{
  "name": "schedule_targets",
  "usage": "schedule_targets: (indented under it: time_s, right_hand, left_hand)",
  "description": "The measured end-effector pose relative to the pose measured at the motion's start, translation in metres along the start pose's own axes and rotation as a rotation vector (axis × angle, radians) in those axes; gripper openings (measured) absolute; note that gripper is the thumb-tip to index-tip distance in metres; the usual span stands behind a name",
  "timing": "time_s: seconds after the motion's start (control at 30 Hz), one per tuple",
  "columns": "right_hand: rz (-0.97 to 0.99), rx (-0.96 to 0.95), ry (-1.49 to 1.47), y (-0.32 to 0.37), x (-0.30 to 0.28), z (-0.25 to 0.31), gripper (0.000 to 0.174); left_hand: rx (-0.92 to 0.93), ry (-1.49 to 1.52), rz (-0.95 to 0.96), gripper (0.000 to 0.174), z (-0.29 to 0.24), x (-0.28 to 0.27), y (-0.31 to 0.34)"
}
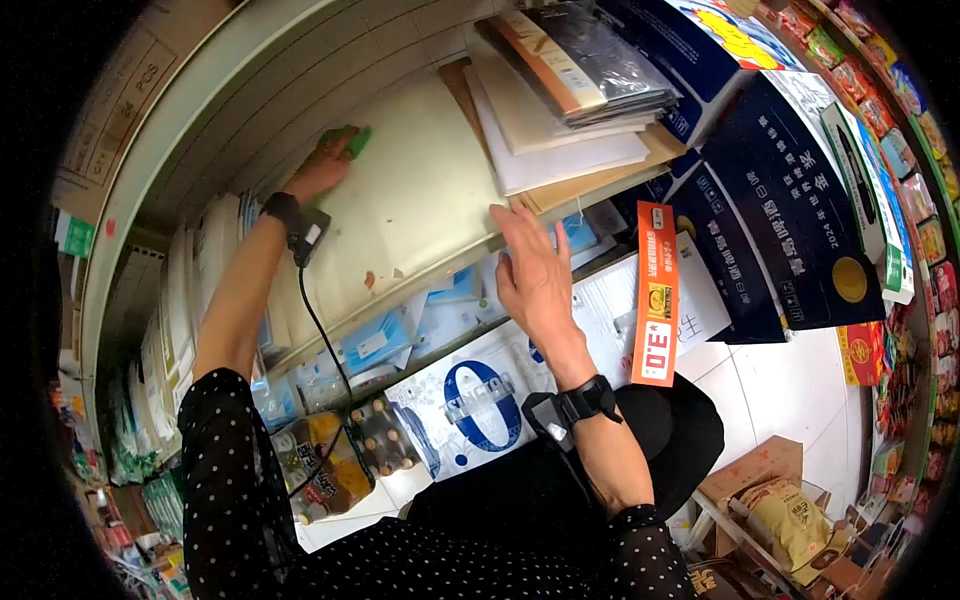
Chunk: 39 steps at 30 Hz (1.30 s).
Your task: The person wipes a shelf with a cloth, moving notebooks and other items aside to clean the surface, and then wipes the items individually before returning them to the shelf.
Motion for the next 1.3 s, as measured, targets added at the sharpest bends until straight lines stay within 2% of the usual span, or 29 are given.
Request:
schedule_targets:
  time_s: [0.03,0.13,0.2,0.23,0.33,0.37,0.4,0.47,0.5,0.57,0.6,0.73,0.8,0.83,0.9,1.0,1.03,1.17,1.3]
  right_hand:
    - [0.012,-0.001,0.000,0.000,-0.001,0.000,0.056]
    - [0.024,-0.005,-0.010,0.000,-0.002,-0.002,0.055]
    - [0.040,-0.004,-0.032,0.001,-0.005,-0.003,0.055]
    - [0.043,0.000,-0.039,0.001,-0.005,-0.004,0.055]
    - [0.022,0.000,-0.058,0.002,-0.004,-0.008,0.056]
    - [0.017,-0.002,-0.073,0.003,-0.002,-0.007,0.056]
    - [0.020,0.003,-0.078,0.004,-0.001,-0.006,0.056]
    - [0.022,0.005,-0.088,0.003,-0.001,-0.007,0.056]
    - [0.031,0.007,-0.093,0.003,-0.001,-0.007,0.057]
    - [0.024,0.015,-0.104,0.004,0.002,-0.007,0.057]
    - [0.022,0.016,-0.107,0.004,0.003,-0.008,0.057]
    - [0.026,0.013,-0.101,0.005,0.002,-0.007,0.056]
    - [0.033,0.015,-0.098,0.006,0.002,-0.007,0.057]
    - [0.037,0.014,-0.096,0.005,0.001,-0.007,0.057]
    - [0.040,0.008,-0.086,0.005,0.002,-0.008,0.057]
    - [0.051,-0.008,-0.073,0.007,0.007,-0.007,0.058]
    - [0.057,-0.009,-0.066,0.006,0.005,-0.006,0.058]
    - [0.049,-0.002,-0.061,0.005,0.002,-0.007,0.057]
    - [0.053,-0.008,-0.045,0.001,-0.001,-0.003,0.055]
  left_hand:
    - [-0.075,0.113,-0.031,0.048,0.006,-0.004,-0.003]
    - [-0.238,0.089,-0.074,0.047,-0.001,-0.021,0.002]
    - [-0.235,0.151,-0.091,0.048,0.032,-0.017,-0.010]
    - [-0.237,0.178,-0.102,0.048,0.032,-0.019,-0.011]
    - [-0.283,-0.052,-0.187,0.050,0.024,-0.013,0.000]
    - [-0.368,-0.035,-0.083,0.051,0.017,-0.013,0.007]
    - [-0.349,-0.101,-0.123,0.053,0.007,-0.012,0.022]
    - [-0.400,-0.118,-0.065,0.056,0.032,0.000,0.027]
    - [-0.271,-0.258,-0.091,0.058,0.051,0.019,0.033]
    - [-0.202,-0.357,-0.101,0.064,0.033,0.025,0.065]
    - [-0.267,-0.315,-0.093,0.068,-0.009,0.023,0.093]
    - [-0.347,-0.093,0.072,0.073,-0.090,0.010,0.166]
    - [-0.302,-0.017,0.107,0.074,-0.107,0.012,0.193]
    - [-0.266,-0.040,0.065,0.073,-0.106,0.015,0.199]
    - [-0.203,-0.080,-0.014,0.071,-0.091,0.027,0.208]
    - [-0.265,0.015,0.046,0.067,-0.043,0.028,0.168]
    - [-0.416,-0.023,0.144,0.062,-0.044,0.021,0.156]
    - [-0.313,-0.104,-0.015,0.068,0.055,0.038,0.089]
    - [-0.367,-0.136,-0.017,0.071,0.109,0.026,0.044]
Point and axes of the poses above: each hand's wrist, its own y-axis away from the middle knuckle, its own x-axis out of the palm, z = x × y, the point moved 4 cm from there along -y, towards the middle knuckle, and after that the axes turned 14 degrees about y, right-handed, at the moved point
